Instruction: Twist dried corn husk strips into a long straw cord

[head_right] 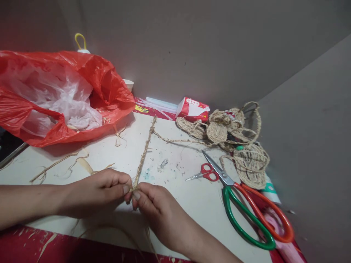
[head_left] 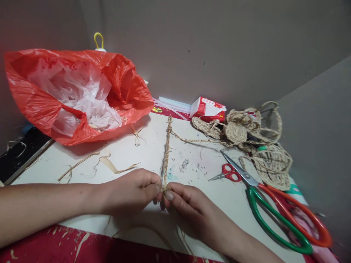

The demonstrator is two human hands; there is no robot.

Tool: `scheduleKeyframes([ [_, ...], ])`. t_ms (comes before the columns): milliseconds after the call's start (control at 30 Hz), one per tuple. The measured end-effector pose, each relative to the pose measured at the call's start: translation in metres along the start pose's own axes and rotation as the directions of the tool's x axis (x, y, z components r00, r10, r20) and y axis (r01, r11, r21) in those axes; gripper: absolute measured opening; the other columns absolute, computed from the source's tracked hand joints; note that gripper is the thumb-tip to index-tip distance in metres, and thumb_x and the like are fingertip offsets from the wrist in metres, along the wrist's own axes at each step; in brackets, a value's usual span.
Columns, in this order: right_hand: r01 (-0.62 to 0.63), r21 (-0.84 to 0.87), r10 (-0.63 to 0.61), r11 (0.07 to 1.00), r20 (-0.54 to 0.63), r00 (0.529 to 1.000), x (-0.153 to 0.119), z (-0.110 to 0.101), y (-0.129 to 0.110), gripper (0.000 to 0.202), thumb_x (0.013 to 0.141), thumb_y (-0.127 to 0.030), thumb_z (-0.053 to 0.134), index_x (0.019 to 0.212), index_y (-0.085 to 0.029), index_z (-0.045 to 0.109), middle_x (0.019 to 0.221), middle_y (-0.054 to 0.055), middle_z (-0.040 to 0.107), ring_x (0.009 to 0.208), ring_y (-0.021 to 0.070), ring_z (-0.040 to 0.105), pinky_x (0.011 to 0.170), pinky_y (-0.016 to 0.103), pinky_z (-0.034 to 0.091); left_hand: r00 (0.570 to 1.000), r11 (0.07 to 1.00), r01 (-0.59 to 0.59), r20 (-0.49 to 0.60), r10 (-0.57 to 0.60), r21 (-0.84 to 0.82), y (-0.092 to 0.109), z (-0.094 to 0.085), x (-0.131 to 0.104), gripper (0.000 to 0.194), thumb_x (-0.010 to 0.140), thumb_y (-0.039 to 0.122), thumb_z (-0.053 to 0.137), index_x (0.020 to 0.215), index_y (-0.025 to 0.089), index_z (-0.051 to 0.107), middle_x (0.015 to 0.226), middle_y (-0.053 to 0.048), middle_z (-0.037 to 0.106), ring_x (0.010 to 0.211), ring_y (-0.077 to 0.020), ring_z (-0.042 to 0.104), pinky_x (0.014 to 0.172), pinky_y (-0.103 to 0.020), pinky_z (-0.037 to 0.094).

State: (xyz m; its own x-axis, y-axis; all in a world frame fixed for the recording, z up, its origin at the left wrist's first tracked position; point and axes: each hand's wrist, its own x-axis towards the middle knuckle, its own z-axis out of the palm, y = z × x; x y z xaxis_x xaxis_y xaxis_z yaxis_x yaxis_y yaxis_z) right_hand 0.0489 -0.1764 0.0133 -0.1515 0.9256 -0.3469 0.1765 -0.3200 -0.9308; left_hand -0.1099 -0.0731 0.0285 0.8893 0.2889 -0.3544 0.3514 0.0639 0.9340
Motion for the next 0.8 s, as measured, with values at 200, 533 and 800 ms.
scheduleKeyframes([
  [200,0.076,-0.231,-0.076,0.970,0.010,0.997,0.000,0.001,-0.003,0.028,0.096,-0.033,0.039,0.076,-0.018,0.052,0.071,-0.001,0.053,0.064,0.0116,0.044,0.060,0.023,0.036,0.987,0.965,0.152,0.083,-0.137,-0.214,-0.006,0.002,0.006,0.023,0.084,0.024,0.043,0.069,0.015,0.058,0.048,0.008,0.037,0.042,-0.0055,0.024,0.044,-0.020,0.019],
  [533,-0.013,-0.395,0.029,0.919,0.035,0.999,-0.009,-0.012,-0.012,0.032,0.096,-0.033,0.033,0.069,-0.019,0.044,0.062,-0.003,0.043,0.057,0.0109,0.036,0.052,0.023,0.029,0.995,0.973,0.089,-0.027,-0.097,-0.212,-0.011,0.009,0.004,0.027,0.084,0.031,0.046,0.062,0.016,0.046,0.050,0.008,0.028,0.046,-0.0055,0.020,0.042,-0.020,0.015],
  [800,-0.165,-0.047,0.162,0.985,-0.064,0.985,-0.008,0.007,0.000,0.034,0.091,-0.040,0.041,0.064,-0.019,0.043,0.055,-0.005,0.031,0.051,0.0096,0.027,0.045,0.022,0.024,0.992,0.993,0.025,-0.118,-0.038,-0.113,-0.018,0.014,0.002,0.026,0.083,0.032,0.045,0.063,0.016,0.048,0.055,0.006,0.033,0.052,-0.0069,0.028,0.045,-0.019,0.023],
])
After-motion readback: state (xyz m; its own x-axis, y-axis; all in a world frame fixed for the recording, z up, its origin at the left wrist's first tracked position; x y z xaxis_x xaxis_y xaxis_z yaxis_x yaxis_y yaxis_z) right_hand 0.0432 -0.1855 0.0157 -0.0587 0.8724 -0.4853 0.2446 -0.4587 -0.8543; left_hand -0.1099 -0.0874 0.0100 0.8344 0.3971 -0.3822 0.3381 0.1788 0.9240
